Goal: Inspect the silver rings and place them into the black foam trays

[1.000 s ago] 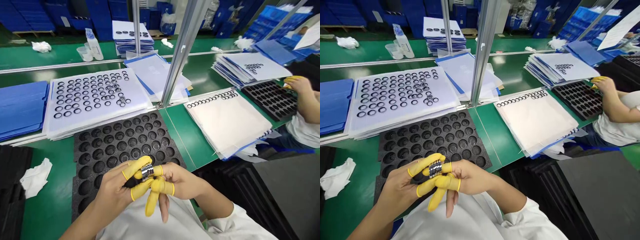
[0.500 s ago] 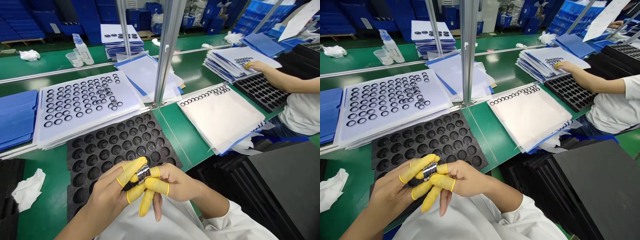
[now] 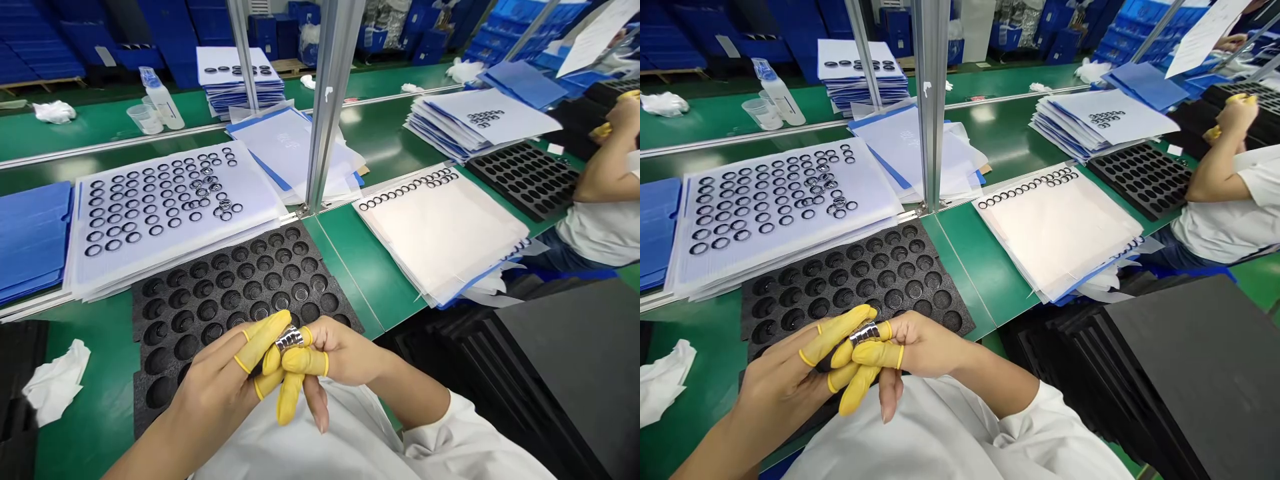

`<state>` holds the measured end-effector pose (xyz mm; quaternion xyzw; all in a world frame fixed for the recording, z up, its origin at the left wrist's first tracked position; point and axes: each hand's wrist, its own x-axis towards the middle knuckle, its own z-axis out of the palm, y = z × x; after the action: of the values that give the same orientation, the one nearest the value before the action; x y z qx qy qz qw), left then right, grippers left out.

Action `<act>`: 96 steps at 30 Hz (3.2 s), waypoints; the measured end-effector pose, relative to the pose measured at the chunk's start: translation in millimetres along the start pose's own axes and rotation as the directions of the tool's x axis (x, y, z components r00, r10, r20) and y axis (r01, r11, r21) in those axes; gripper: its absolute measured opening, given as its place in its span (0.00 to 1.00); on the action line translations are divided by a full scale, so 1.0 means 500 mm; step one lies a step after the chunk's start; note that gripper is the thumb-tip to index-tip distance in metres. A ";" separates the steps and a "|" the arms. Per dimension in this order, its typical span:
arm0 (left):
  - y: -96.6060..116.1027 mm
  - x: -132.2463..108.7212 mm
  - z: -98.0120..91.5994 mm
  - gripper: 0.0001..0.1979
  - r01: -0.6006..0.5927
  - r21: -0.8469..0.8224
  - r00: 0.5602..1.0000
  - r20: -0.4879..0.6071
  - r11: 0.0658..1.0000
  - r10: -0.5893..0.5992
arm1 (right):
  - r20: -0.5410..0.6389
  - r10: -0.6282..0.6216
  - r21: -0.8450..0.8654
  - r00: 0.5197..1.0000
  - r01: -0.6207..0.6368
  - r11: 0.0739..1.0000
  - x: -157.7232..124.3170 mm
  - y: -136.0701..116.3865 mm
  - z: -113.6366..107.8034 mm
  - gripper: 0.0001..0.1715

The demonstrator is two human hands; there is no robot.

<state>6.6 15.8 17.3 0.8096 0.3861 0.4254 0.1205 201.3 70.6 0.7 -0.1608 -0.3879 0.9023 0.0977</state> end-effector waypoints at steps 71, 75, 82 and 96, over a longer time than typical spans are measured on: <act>0.000 -0.042 0.007 0.29 0.366 -0.361 0.928 0.075 0.857 -0.365 | 0.256 0.165 -0.198 0.953 -0.115 0.973 -0.004 -0.077 -0.045 0.32; -0.004 -0.048 0.002 0.21 0.319 -0.414 0.945 0.064 0.853 -0.322 | 0.407 0.297 -0.271 0.864 -0.196 0.942 0.026 -0.094 -0.079 0.33; 0.008 -0.065 0.014 0.20 0.357 -0.441 0.876 -0.149 0.824 -0.459 | 0.632 0.412 -0.312 0.656 -0.271 0.910 0.077 -0.096 -0.122 0.32; -0.025 -0.132 0.036 0.21 0.184 -0.273 0.979 -0.036 0.944 -0.202 | 0.754 0.278 -0.193 0.595 -0.203 0.960 0.110 -0.062 -0.146 0.27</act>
<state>-8.2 -21.2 -39.6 0.7301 0.4059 0.4855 0.2578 178.6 157.1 -35.7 0.1873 -0.4054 0.8703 -0.2079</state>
